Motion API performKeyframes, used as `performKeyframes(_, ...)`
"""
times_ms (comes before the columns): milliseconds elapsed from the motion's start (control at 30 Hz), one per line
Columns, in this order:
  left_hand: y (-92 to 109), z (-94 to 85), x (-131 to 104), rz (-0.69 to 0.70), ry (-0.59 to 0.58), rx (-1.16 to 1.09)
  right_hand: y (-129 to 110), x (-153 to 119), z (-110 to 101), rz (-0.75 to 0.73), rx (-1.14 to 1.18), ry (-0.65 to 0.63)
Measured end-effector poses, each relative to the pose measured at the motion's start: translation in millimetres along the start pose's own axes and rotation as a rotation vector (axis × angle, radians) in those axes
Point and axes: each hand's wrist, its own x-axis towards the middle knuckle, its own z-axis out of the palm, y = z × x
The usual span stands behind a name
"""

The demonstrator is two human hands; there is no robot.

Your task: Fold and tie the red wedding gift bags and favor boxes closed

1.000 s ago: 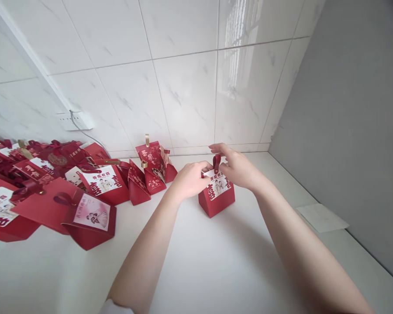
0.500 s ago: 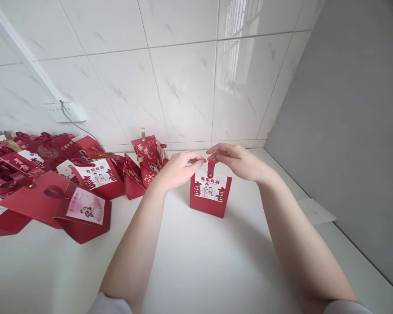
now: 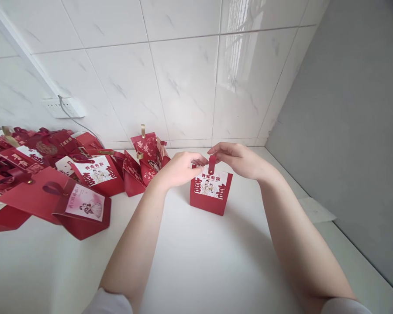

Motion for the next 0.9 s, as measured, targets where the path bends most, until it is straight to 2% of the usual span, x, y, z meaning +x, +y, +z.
performKeyframes(233, 4, 6.0, 1, -0.045, -0.019, 0.037, -3, -6, -11, -0.005, 0.0, -0.081)
performKeyframes(467, 5, 13.8, 4, -0.06, -0.043, 0.008, -4, -9, -17, -0.006, -0.163, -0.153)
performKeyframes(700, -2, 9.4, 6, -0.048, 0.108, 0.233, -3, -6, -5, -0.098, -0.177, -0.155)
performKeyframes(900, -3, 9.0, 6, -0.08, 0.087, 0.247, 0, 2, 10, -0.094, -0.222, -0.088)
